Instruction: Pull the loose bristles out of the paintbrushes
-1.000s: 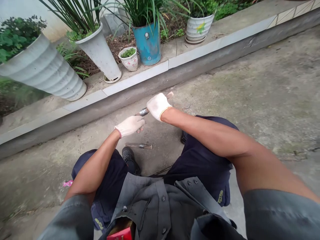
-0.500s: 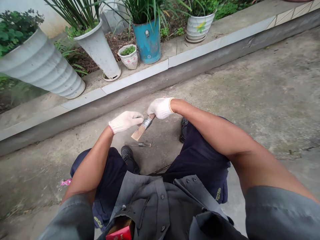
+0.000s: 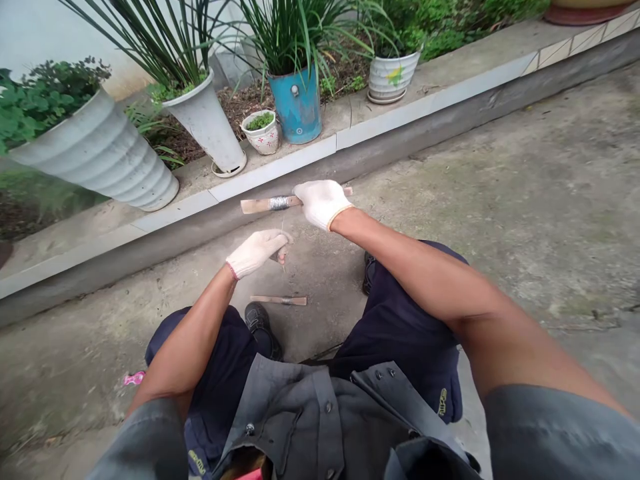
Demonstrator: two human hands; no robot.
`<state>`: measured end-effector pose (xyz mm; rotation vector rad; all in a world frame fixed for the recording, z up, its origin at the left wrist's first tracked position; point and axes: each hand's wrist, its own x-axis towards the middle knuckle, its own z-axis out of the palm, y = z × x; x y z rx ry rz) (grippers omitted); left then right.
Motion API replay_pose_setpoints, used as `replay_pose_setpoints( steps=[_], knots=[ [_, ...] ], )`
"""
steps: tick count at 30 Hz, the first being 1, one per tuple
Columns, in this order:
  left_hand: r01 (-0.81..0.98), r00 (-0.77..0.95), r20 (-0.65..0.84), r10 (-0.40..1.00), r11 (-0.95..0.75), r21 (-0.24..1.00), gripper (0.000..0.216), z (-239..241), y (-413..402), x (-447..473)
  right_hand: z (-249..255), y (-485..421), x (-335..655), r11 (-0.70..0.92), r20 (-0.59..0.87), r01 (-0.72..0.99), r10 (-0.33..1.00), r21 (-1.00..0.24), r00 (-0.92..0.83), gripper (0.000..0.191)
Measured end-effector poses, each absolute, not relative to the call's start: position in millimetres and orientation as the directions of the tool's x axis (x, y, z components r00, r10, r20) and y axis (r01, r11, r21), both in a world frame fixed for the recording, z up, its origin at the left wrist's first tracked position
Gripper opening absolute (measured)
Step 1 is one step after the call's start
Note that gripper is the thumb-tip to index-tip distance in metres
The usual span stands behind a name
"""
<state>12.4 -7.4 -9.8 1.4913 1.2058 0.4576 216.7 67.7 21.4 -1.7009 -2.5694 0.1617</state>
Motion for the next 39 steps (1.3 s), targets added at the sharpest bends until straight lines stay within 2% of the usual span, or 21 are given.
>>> replay_pose_setpoints(
  steps=[4, 7, 10, 12, 15, 18, 22, 25, 27, 31, 35, 39],
  knots=[
    [0.575, 0.358, -0.385, 0.851, 0.124, 0.809, 0.026, -10.8, -8.1, 18.1, 11.9, 64.8, 213.5, 0.406, -0.040, 0.912, 0.914, 0.052, -0.404, 0.031],
    [0.724, 0.351, -0.381, 0.855, 0.010, 0.690, 0.028, -7.3, -6.0, 18.1, -2.2, 62.9, 205.6, 0.479, -0.112, 0.865, 0.878, 0.151, -0.466, 0.027],
    [0.816, 0.392, -0.315, 0.865, -0.169, 0.553, 0.035, -3.3, -1.5, 11.2, -13.7, 60.8, 198.8, 0.614, -0.164, 0.766, 0.789, 0.192, -0.592, 0.023],
    [0.840, 0.399, -0.273, 0.875, -0.230, 0.491, 0.036, -0.7, 1.6, 4.0, -16.1, 59.5, 199.1, 0.709, -0.198, 0.679, 0.705, 0.191, -0.681, 0.022],
    [0.841, 0.399, -0.270, 0.876, -0.233, 0.488, 0.034, 2.4, 5.0, -6.0, -11.5, 59.0, 209.1, 0.824, -0.275, 0.559, 0.560, 0.092, -0.781, 0.020],
    [0.788, 0.410, -0.299, 0.862, -0.169, 0.593, 0.039, 1.0, 5.6, -10.7, -0.8, 59.8, 224.4, 0.830, -0.317, 0.548, 0.494, -0.106, -0.809, 0.020],
    [0.506, 0.425, -0.338, 0.840, 0.089, 0.858, 0.045, -9.8, 1.6, -7.3, 14.4, 60.1, 234.6, 0.693, -0.242, 0.636, 0.589, -0.341, -0.771, 0.017],
    [0.331, 0.447, -0.370, 0.814, 0.233, 0.914, 0.052, -16.8, -3.4, -2.2, 20.5, 61.2, 230.9, 0.615, -0.163, 0.680, 0.682, -0.400, -0.713, 0.025],
    [0.331, 0.463, -0.393, 0.794, 0.257, 0.908, 0.050, -19.5, -6.6, 0.7, 20.7, 63.6, 226.4, 0.571, -0.123, 0.740, 0.756, -0.356, -0.643, 0.028],
    [0.402, 0.491, -0.444, 0.749, 0.258, 0.879, 0.038, -26.5, -11.6, 6.4, 14.7, 70.2, 221.1, 0.463, -0.083, 0.868, 0.872, -0.179, -0.482, 0.027],
    [0.514, 0.495, -0.510, 0.704, 0.237, 0.825, 0.027, -30.9, -14.1, 13.0, 5.2, 71.5, 216.5, 0.481, -0.018, 0.877, 0.877, 0.013, -0.480, 0.028],
    [0.660, 0.399, -0.485, 0.778, 0.123, 0.741, 0.025, -17.0, -13.3, 15.3, -7.0, 64.1, 203.9, 0.511, -0.089, 0.836, 0.859, 0.199, -0.504, 0.026]
  ],
)
